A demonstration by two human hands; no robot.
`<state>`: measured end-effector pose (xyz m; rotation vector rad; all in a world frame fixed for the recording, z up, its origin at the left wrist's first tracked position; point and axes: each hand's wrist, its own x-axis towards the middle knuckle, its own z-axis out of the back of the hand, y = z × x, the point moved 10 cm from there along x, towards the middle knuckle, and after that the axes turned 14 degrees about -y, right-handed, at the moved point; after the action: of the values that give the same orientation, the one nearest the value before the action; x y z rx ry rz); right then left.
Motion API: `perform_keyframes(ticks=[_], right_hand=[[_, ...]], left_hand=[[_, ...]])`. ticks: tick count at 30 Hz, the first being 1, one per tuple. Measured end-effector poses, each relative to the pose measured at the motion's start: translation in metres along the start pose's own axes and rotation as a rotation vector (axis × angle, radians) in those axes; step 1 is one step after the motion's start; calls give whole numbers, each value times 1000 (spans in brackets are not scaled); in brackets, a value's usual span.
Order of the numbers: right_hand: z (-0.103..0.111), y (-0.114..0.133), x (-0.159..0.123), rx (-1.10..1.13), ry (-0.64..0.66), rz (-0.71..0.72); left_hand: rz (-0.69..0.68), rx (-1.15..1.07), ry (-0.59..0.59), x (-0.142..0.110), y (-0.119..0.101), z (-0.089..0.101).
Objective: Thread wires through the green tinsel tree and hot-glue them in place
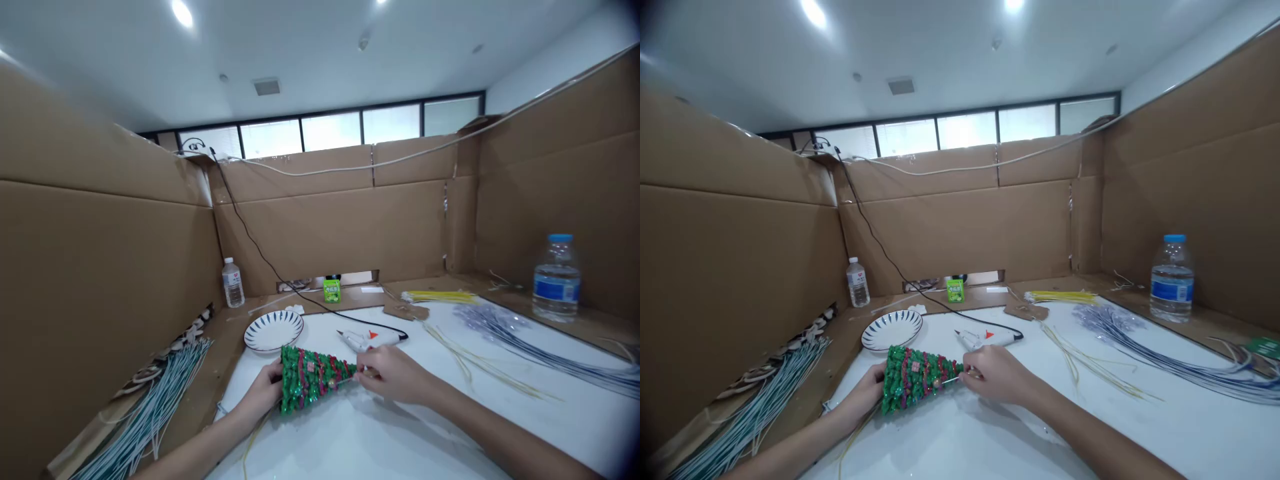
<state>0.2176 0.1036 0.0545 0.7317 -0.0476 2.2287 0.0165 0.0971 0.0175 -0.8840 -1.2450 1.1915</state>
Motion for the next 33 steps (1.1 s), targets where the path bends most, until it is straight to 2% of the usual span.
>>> perform_keyframes(ticks=[27, 33], right_hand=[[-2, 5, -1, -13, 86, 26], [-4, 8, 0, -24, 78, 51]], left_hand=[[24, 14, 46, -2, 3, -1], [30, 7, 14, -2, 4, 2]])
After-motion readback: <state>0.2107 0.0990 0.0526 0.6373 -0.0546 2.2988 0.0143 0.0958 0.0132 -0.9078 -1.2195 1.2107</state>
